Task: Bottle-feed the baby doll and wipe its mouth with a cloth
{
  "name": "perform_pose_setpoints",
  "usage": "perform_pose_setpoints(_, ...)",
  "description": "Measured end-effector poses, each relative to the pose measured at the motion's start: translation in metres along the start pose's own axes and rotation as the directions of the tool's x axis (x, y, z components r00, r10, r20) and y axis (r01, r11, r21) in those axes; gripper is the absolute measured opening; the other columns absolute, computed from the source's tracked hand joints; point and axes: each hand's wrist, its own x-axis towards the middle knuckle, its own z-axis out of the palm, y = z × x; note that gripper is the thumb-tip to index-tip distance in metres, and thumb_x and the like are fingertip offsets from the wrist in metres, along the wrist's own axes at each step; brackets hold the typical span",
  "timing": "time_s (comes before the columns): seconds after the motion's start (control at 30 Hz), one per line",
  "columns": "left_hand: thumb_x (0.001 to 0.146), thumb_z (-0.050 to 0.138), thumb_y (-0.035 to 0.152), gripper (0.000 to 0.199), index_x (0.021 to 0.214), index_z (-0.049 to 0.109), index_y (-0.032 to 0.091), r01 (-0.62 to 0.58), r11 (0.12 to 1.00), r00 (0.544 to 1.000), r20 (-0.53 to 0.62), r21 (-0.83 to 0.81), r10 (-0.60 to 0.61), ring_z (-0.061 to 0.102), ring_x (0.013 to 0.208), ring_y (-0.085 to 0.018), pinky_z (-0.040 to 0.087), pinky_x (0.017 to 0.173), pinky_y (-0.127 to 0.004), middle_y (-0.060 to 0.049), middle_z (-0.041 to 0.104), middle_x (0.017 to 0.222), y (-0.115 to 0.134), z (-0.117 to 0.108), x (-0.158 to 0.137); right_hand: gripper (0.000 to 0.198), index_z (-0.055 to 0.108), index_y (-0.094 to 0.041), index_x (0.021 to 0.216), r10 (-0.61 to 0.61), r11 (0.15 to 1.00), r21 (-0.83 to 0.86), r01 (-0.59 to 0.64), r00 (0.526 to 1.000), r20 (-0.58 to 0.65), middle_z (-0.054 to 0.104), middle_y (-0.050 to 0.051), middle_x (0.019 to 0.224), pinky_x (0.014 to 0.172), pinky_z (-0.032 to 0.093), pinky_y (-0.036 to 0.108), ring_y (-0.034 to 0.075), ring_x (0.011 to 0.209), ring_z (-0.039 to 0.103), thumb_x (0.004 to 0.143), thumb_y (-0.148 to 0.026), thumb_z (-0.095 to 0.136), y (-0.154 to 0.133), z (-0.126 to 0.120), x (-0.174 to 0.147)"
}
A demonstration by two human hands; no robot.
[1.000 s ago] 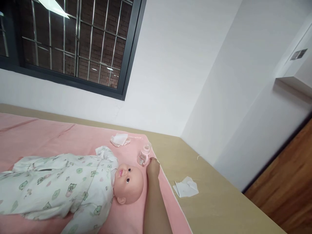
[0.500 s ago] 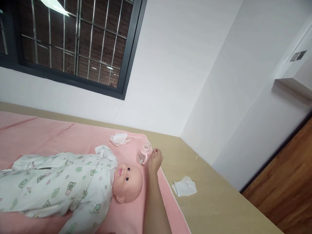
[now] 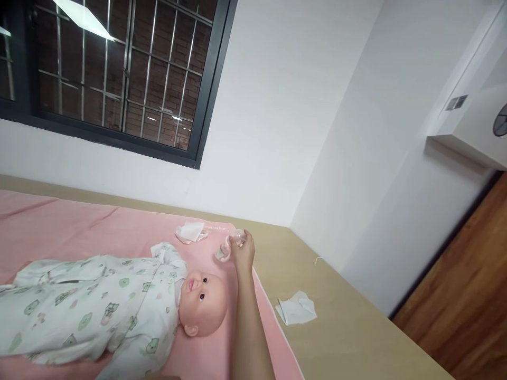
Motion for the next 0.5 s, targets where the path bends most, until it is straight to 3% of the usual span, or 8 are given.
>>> perform_pose_setpoints(0.17, 0.088, 0.054, 0.024, 0.018, 0.101, 0.066, 0.028, -0.046, 0.997, 0.999, 0.028, 0.056, 0.044, 0.062, 0.077, -0.016, 0.049, 0.071, -0.027, -0.001, 0.071, 0.091, 0.057, -0.071, -0.053, 0.07, 0.055, -0.015, 0.123, -0.012, 0.954, 0.301, -0.008, 0.998, 0.064, 0.063, 0.013, 0.121, 0.092, 0.048, 0.038, 0.025, 0.104, 0.061, 0.064, -0.048, 0.07, -0.044, -0.007, -0.011)
perform_pose_setpoints(0.23, 0.092, 0.048, 0.021, 0.021, 0.105, 0.064, 0.025, 0.054, 0.993, 0.998, -0.049, 0.104, -0.049, 0.063, 0.087, -0.017, 0.049, 0.077, -0.028, -0.003, 0.07, 0.1, 0.059, -0.098, -0.06, 0.063, 0.057, -0.016, 0.119, -0.073, 0.91, 0.415, 0.019, 0.991, 0.114, 0.064, 0.012, 0.118, 0.091, 0.049, 0.037, 0.023, 0.103, 0.061, 0.065, -0.045, 0.072, -0.065, -0.009, -0.021)
perform_pose_setpoints(0.27, 0.093, 0.045, 0.02, 0.021, 0.104, 0.063, 0.024, 0.141, 0.982, 0.98, -0.158, 0.125, -0.12, 0.063, 0.09, -0.016, 0.049, 0.078, -0.027, -0.002, 0.07, 0.101, 0.055, -0.109, -0.062, 0.06, 0.058, -0.017, 0.116, -0.108, 0.89, 0.456, 0.031, 0.984, 0.143, 0.064, 0.011, 0.117, 0.091, 0.049, 0.037, 0.023, 0.104, 0.061, 0.065, -0.044, 0.073, -0.076, -0.009, -0.026)
perform_pose_setpoints(0.3, 0.095, 0.043, 0.02, 0.022, 0.105, 0.062, 0.024, 0.242, 0.96, 0.933, -0.306, 0.139, -0.191, 0.063, 0.092, -0.016, 0.049, 0.081, -0.027, -0.001, 0.07, 0.101, 0.049, -0.119, -0.062, 0.057, 0.058, -0.018, 0.114, -0.146, 0.874, 0.484, 0.043, 0.974, 0.175, 0.064, 0.01, 0.116, 0.09, 0.049, 0.037, 0.023, 0.105, 0.06, 0.066, -0.043, 0.074, -0.086, -0.01, -0.032)
perform_pose_setpoints(0.37, 0.095, 0.043, 0.024, 0.022, 0.107, 0.061, 0.023, 0.435, 0.892, 0.782, -0.542, 0.121, -0.308, 0.063, 0.095, -0.017, 0.049, 0.084, -0.029, -0.001, 0.07, 0.103, 0.031, -0.133, -0.063, 0.053, 0.059, -0.019, 0.111, -0.215, 0.856, 0.512, 0.068, 0.948, 0.234, 0.064, 0.009, 0.115, 0.088, 0.05, 0.035, 0.022, 0.107, 0.059, 0.066, -0.04, 0.076, -0.106, -0.01, -0.045)
perform_pose_setpoints(0.43, 0.093, 0.048, 0.03, 0.025, 0.115, 0.058, 0.024, 0.558, 0.826, 0.676, -0.621, 0.08, -0.397, 0.063, 0.099, -0.019, 0.049, 0.086, -0.032, -0.002, 0.068, 0.11, 0.014, -0.14, -0.066, 0.05, 0.059, -0.02, 0.108, -0.256, 0.844, 0.531, 0.072, 0.925, 0.28, 0.064, 0.008, 0.113, 0.084, 0.052, 0.034, 0.022, 0.106, 0.059, 0.065, -0.039, 0.077, -0.122, -0.01, -0.058)
perform_pose_setpoints(0.5, 0.088, 0.054, 0.035, 0.036, 0.122, 0.054, 0.025, 0.612, 0.79, 0.655, -0.588, 0.043, -0.475, 0.062, 0.106, -0.022, 0.048, 0.089, -0.035, -0.003, 0.066, 0.119, 0.003, -0.143, -0.07, 0.05, 0.058, -0.021, 0.105, -0.263, 0.829, 0.558, 0.042, 0.909, 0.323, 0.064, 0.007, 0.109, 0.08, 0.054, 0.032, 0.021, 0.103, 0.06, 0.064, -0.038, 0.079, -0.135, -0.007, -0.071)
